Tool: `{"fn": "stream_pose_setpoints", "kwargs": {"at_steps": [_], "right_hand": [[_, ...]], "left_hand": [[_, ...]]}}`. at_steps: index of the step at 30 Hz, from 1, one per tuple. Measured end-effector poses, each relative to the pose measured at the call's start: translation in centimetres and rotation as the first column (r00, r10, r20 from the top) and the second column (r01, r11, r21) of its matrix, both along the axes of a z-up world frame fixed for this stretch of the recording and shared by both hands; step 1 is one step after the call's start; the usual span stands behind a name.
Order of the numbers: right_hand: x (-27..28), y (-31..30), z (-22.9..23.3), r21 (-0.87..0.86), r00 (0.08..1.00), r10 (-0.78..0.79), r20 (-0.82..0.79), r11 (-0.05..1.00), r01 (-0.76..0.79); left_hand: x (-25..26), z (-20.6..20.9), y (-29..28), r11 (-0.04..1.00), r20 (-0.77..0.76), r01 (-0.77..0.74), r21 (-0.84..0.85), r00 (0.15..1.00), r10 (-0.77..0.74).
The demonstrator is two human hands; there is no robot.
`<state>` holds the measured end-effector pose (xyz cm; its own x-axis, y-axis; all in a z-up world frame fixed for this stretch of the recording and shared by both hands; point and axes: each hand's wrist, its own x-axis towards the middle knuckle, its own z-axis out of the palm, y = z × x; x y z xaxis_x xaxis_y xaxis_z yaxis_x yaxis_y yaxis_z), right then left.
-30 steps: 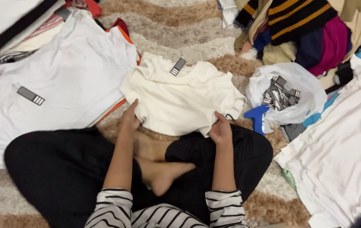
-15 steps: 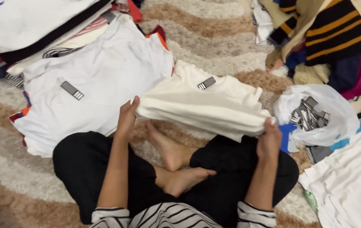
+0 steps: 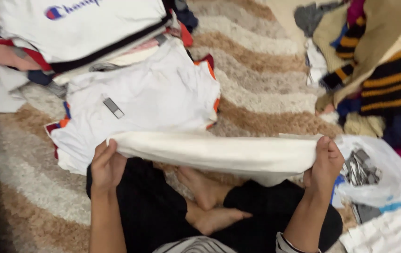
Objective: The person sits on the floor and uses a blue hot glue gun to attach rectangular fabric labels to the chest area of white t-shirts. They handle the shirts and labels by hand, applying glue to the back of the labels before pressing them onto the fabric.
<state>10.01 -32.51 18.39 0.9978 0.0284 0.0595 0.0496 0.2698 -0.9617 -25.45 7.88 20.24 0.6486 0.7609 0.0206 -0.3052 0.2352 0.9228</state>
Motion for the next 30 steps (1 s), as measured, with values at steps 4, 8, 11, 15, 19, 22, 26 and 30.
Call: {"fn": "stream_pose_setpoints", "kwargs": {"at_steps": [4,8,11,15,19,22,26,30], "right_hand": [[1.1,4.9,3.0,0.032,0.991,0.104,0.083,0.994,-0.107],[0.3,11.1,8.4,-0.082,0.956,0.222,0.191,0.974,-0.21],[1.3,16.0,10.7,-0.15,0.925,0.303,0.231,0.95,-0.274],[2.1,23.3,14.1,-0.21,0.91,0.382,0.161,0.914,-0.346],[4.5,30.2,14.9,-0.219,0.882,0.439,0.168,0.889,-0.401],[6.2,35.4,15.1,-0.172,0.852,0.491,0.183,0.869,-0.464],[10.6,42.9,11.2,-0.184,0.824,0.541,0.171,0.839,-0.512],[11.0,48.7,10.3,-0.073,0.792,0.599,0.119,0.8,-0.595]], "left_hand": [[-1.6,1.8,1.2,0.993,0.048,-0.107,-0.059,0.993,0.11],[-1.6,5.0,2.0,0.972,0.014,-0.233,-0.039,0.972,0.233],[-1.2,6.4,4.3,0.955,0.087,-0.296,-0.02,0.951,0.296],[-0.6,7.5,8.9,0.932,0.223,-0.36,-0.036,0.906,0.358],[0.0,10.3,13.3,0.913,0.284,-0.409,-0.011,0.874,0.395],[0.1,10.6,17.8,0.901,0.334,-0.433,-0.016,0.847,0.413],[0.0,9.9,23.3,0.873,0.238,-0.482,-0.07,0.842,0.484],[0.8,7.2,30.0,0.839,0.22,-0.537,-0.09,0.81,0.543]]}}
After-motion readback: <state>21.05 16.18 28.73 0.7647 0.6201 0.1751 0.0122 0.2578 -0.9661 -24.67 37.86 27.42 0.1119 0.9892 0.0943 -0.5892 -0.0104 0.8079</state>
